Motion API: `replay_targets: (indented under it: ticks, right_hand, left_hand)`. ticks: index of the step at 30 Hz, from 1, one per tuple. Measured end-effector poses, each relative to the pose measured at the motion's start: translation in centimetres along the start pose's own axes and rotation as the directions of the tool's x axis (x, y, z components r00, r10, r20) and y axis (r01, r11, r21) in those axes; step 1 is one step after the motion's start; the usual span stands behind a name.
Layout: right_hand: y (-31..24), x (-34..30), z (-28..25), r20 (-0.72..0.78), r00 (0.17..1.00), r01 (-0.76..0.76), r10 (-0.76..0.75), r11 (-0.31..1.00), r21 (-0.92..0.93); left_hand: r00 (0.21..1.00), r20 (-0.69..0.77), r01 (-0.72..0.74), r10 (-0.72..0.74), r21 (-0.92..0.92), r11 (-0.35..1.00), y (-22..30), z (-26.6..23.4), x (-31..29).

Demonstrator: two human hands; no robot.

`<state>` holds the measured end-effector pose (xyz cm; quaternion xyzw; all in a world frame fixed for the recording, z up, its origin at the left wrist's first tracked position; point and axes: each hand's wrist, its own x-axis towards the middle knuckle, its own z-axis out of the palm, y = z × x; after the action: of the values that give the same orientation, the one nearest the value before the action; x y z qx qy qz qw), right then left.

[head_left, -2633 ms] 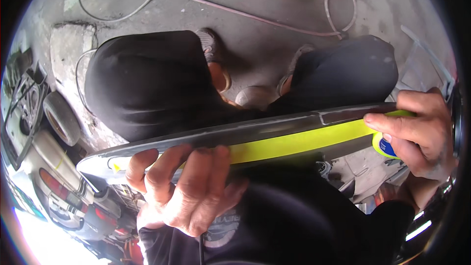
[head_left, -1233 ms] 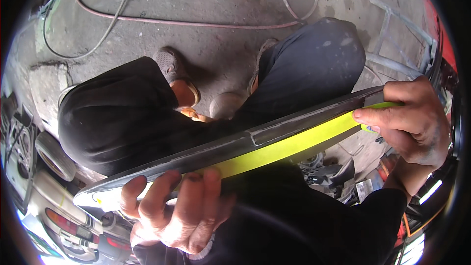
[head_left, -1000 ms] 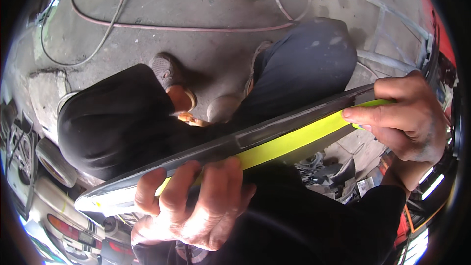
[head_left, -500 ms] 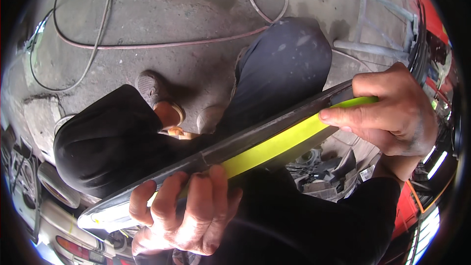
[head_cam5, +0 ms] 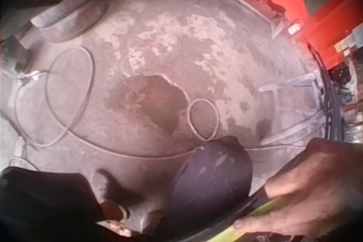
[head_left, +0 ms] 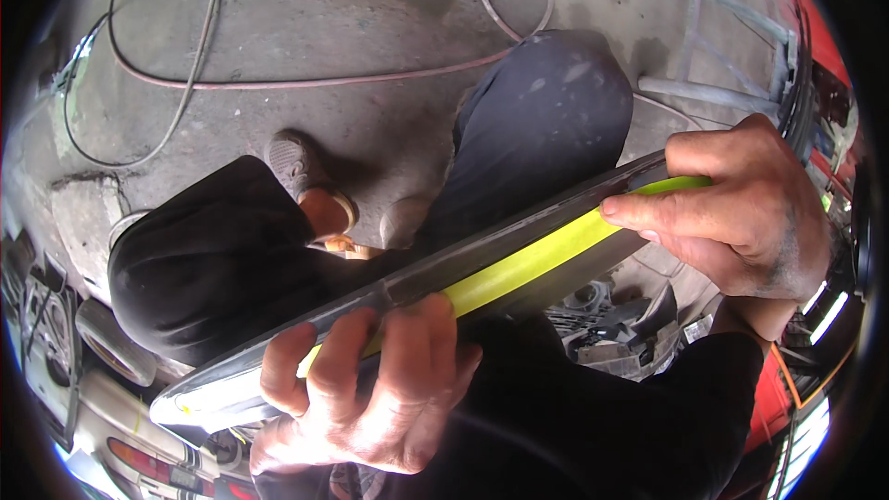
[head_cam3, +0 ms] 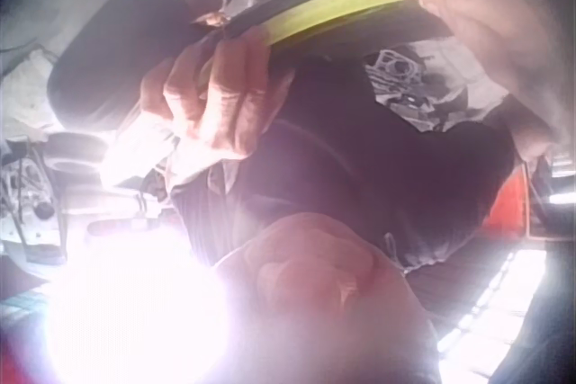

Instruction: The person walks through a workshop and picks up a car bumper. They then apply yellow masking tape to the edges of the bumper, carefully smoothing it down to cover the red painted sections and prepare the part for further work.

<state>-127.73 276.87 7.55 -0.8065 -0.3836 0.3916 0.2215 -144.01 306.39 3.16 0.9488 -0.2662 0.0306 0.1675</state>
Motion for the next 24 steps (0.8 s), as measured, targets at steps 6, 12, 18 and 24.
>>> replay_targets:
  ticks: [6, 12, 18, 24]
  right_hand:
    - [0.1, 0.1, 0.8, -0.080, 0.997, 0.001, -0.002, 1.000, -0.009]
    - [-0.1, 0.3, 0.1, -0.038, 0.999, 0.008, -0.010, 0.998, -0.066]
    - [0.6, -0.4, 0.8, -0.056, 0.997, 0.045, -0.045, 0.999, 0.004]
    - [3.8, -0.9, 0.9, -0.084, 0.982, 0.182, -0.167, 0.958, 0.223]
  left_hand:
    - [0.997, 0.009, -0.080, 0.080, -0.044, 0.996, -0.1, 0.5, 2.0]
    - [0.996, -0.025, -0.083, 0.082, -0.050, 0.995, 0.7, 1.6, 3.0]
    - [0.995, -0.017, -0.094, 0.093, -0.082, 0.992, 1.9, 2.1, 4.4]
    - [0.998, -0.019, -0.064, 0.063, -0.070, 0.996, 2.4, 2.8, 4.3]
